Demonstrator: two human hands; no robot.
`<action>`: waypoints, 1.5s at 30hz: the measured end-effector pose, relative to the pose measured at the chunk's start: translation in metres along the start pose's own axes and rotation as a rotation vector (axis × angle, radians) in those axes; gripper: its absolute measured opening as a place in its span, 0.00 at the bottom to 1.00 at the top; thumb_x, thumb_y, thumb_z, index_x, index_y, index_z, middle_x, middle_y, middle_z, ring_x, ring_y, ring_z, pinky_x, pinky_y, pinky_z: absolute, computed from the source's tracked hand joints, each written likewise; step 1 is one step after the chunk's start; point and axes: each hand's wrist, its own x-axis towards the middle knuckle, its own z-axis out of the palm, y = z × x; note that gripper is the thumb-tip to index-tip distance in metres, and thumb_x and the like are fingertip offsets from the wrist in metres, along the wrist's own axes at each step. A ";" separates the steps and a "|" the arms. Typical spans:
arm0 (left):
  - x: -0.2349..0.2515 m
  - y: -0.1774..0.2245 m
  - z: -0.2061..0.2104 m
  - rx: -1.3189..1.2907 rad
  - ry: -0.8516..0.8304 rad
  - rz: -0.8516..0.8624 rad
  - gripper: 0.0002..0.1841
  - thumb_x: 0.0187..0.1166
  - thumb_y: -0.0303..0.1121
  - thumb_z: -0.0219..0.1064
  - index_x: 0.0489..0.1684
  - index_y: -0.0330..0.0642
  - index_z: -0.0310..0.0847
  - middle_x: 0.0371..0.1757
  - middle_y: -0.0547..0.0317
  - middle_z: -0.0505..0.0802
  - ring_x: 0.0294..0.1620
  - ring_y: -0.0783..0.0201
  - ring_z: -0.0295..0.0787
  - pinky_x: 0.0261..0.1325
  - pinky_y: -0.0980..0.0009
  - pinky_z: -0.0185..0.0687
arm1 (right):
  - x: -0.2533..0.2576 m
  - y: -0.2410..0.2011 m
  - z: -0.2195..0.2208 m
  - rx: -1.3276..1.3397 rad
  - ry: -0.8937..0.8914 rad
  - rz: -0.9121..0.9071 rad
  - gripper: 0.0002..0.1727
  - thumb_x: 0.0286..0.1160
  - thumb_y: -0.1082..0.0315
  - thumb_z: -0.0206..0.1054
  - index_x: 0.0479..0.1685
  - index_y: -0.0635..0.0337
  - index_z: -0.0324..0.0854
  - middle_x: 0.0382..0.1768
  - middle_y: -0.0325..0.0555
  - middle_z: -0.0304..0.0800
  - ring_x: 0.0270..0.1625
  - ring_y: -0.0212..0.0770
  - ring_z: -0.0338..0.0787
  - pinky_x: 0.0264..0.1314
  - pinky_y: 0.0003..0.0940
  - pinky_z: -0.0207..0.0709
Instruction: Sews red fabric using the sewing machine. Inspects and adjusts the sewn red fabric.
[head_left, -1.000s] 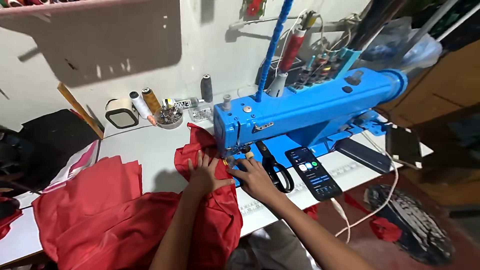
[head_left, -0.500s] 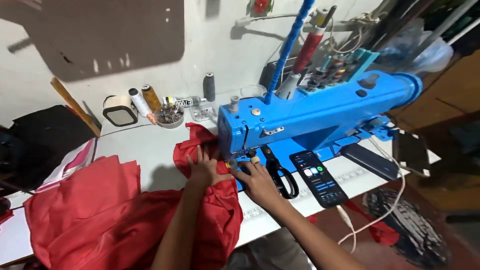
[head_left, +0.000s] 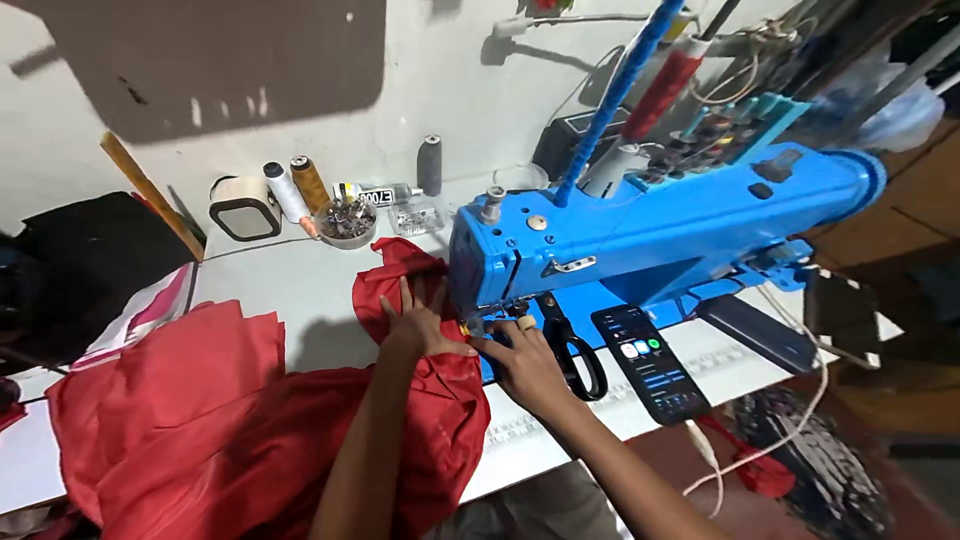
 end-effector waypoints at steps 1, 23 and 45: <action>0.001 -0.001 0.002 -0.010 0.023 0.004 0.69 0.58 0.76 0.72 0.98 0.61 0.26 0.97 0.44 0.29 0.94 0.32 0.08 0.78 0.16 0.12 | 0.000 0.000 0.000 -0.006 -0.006 0.003 0.22 0.72 0.74 0.64 0.58 0.37 0.92 0.57 0.54 0.91 0.61 0.63 0.88 0.59 0.60 0.81; -0.141 -0.037 0.086 -0.096 0.583 0.435 0.21 0.75 0.41 0.69 0.60 0.39 0.90 0.56 0.41 0.94 0.65 0.36 0.87 0.63 0.34 0.77 | -0.026 -0.070 -0.037 1.448 -0.183 0.630 0.03 0.83 0.73 0.60 0.40 0.62 0.71 0.31 0.37 0.81 0.34 0.30 0.86 0.42 0.29 0.85; -0.111 0.030 0.081 -0.020 0.610 0.300 0.19 0.78 0.29 0.69 0.67 0.40 0.87 0.67 0.36 0.89 0.77 0.33 0.78 0.80 0.34 0.64 | -0.021 -0.044 -0.048 0.533 -0.367 0.655 0.15 0.80 0.58 0.69 0.54 0.60 0.87 0.41 0.52 0.93 0.46 0.51 0.91 0.55 0.57 0.81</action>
